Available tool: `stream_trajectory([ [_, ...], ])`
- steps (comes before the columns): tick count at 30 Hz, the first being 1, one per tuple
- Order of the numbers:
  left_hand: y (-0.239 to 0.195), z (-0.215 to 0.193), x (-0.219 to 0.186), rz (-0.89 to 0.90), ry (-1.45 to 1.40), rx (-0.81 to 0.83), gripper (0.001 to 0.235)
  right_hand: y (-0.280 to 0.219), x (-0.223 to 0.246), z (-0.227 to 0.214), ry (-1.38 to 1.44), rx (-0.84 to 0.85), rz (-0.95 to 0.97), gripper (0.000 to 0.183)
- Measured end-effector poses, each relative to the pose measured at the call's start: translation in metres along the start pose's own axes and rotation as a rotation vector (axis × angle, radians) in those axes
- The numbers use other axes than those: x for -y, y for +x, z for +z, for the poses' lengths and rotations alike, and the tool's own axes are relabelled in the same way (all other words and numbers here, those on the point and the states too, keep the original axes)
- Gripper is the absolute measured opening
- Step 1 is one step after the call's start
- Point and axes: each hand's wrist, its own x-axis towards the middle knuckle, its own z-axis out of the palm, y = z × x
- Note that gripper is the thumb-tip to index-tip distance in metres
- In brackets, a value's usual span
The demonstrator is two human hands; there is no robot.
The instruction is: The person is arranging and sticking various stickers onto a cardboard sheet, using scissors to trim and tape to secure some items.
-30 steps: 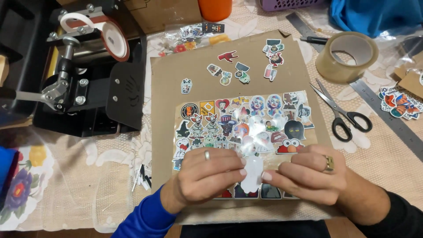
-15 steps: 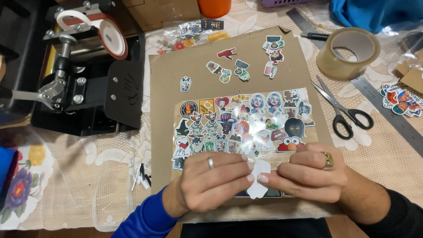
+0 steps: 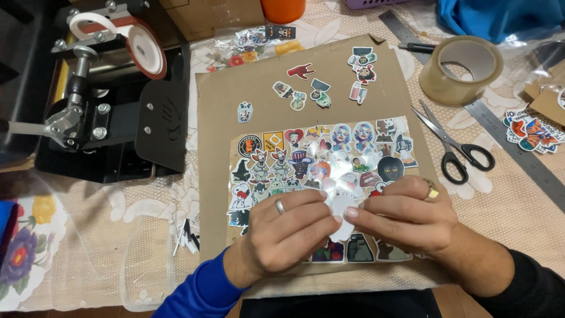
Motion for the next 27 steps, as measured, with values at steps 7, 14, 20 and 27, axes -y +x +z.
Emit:
stream_trajectory([
  [7,0.01,0.005,-0.009,-0.224,-0.09,0.05,0.01,0.026,-0.011,-0.022,0.152,0.142,0.02,0.024],
  [14,-0.003,0.06,-0.009,-0.553,-0.012,0.525,0.036,-0.034,-0.057,-0.056,0.509,0.174,1.337,0.02],
  [20,-0.011,0.116,-0.005,-0.419,-0.018,0.786,0.07,-0.075,-0.061,-0.045,0.556,0.142,1.656,0.04],
  [27,-0.009,0.13,-0.005,-0.417,0.015,0.833,0.08,-0.082,-0.062,-0.044,0.417,0.219,1.685,0.045],
])
